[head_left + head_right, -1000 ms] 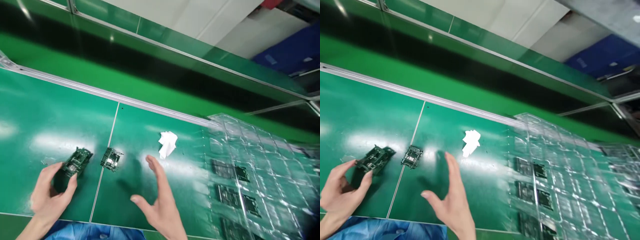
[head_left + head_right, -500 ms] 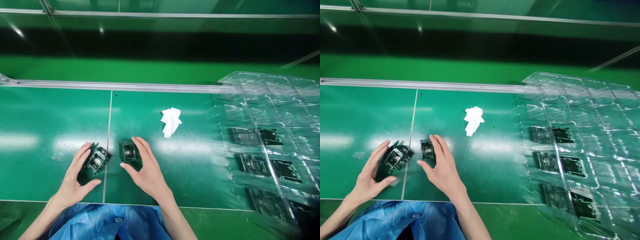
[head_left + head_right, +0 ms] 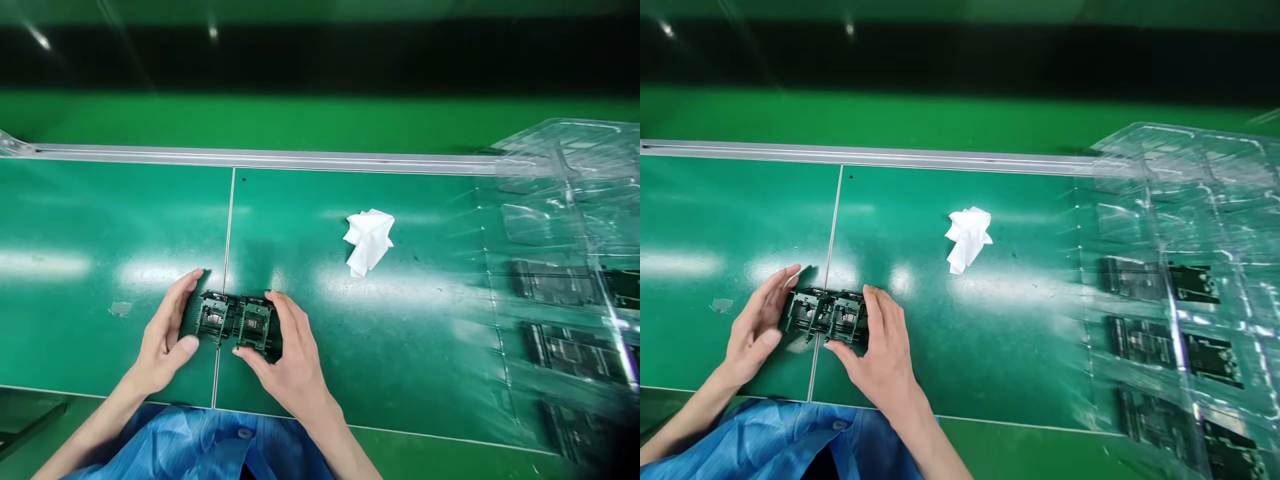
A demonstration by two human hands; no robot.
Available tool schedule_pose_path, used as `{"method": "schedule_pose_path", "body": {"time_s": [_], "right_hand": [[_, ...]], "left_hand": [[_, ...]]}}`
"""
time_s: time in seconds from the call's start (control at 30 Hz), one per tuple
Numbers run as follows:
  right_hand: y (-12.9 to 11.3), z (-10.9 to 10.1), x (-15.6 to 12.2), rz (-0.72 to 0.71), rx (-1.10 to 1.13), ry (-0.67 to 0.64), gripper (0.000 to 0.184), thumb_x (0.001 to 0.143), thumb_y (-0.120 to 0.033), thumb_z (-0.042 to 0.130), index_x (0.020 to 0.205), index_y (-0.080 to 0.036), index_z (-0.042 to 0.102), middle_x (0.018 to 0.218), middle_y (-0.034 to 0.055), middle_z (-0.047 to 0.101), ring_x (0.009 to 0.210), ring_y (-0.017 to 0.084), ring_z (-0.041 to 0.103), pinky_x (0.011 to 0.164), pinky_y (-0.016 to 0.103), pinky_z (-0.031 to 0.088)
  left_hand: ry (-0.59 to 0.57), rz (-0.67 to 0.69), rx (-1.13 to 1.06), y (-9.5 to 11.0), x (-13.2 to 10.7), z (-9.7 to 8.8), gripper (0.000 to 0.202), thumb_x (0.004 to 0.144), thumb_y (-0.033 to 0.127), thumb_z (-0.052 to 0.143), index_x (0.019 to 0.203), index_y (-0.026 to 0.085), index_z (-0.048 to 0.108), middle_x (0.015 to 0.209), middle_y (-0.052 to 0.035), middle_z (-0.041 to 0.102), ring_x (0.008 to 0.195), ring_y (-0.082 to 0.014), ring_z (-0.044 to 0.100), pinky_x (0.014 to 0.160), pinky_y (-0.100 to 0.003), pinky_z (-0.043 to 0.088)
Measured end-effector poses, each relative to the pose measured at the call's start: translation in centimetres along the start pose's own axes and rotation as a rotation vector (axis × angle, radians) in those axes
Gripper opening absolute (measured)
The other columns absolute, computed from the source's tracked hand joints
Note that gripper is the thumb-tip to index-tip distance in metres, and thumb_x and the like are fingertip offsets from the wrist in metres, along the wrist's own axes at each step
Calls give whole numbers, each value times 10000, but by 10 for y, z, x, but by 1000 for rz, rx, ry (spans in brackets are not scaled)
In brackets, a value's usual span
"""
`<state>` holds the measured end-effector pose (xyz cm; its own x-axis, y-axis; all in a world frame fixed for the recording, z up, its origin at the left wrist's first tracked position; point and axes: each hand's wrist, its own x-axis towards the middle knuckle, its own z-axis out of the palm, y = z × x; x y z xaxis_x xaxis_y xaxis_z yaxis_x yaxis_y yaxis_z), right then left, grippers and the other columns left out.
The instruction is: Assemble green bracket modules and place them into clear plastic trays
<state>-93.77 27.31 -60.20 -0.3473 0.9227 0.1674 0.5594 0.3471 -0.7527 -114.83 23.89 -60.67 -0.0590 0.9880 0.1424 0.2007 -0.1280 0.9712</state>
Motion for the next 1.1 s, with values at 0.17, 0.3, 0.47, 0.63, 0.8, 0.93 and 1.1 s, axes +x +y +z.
{"method": "schedule_pose_path", "body": {"time_s": [0.17,0.3,0.47,0.63,0.8,0.93,1.1], "right_hand": [[1,-1,4,-34,11,-9,686,883,-427,618,1449,-240,278,1276,144,547,1197,333,526,952,544,502],[1,1,5,-55,6,-2,663,893,-408,604,1439,-223,278,1230,148,577,1169,332,548,931,538,507],[2,2,5,-69,-11,20,604,891,-447,596,1382,-188,359,1181,155,602,1132,332,570,876,520,531],[2,1,7,-96,-20,37,556,893,-447,585,1339,-170,402,1153,158,615,1096,320,589,850,499,541],[0,1,8,-123,-1,54,518,900,-434,580,1305,-154,418,1118,157,616,1074,304,595,856,475,532],[-1,3,6,-113,1,63,524,892,-448,590,1294,-154,429,1124,154,621,1069,300,601,870,478,526],[7,-3,7,-150,-25,23,536,905,-492,560,1296,-149,429,1158,158,628,1075,302,607,869,474,538]], "left_hand": [[-28,-89,-159,8,15,4,333,905,267,558,1235,234,590,1302,-84,599,1320,-266,465,1089,-415,422],[100,-80,-166,7,19,18,151,902,190,548,991,233,661,1054,-41,705,1199,-241,574,974,-387,498],[134,-58,-148,6,18,22,104,887,178,574,936,198,664,913,-39,713,1084,-235,636,1036,-433,444],[96,-54,-164,8,16,22,124,892,181,576,989,203,651,990,-43,704,1131,-226,608,1101,-426,365],[68,-83,-141,11,16,25,138,859,173,640,985,227,626,1042,-14,682,1155,-199,586,1144,-391,283],[73,-90,-161,10,17,26,101,855,156,647,932,219,631,947,1,681,1085,-177,613,1131,-366,299],[72,-68,-148,7,12,19,207,877,194,622,1082,225,620,1141,-58,663,1219,-222,548,1101,-377,363]]}}
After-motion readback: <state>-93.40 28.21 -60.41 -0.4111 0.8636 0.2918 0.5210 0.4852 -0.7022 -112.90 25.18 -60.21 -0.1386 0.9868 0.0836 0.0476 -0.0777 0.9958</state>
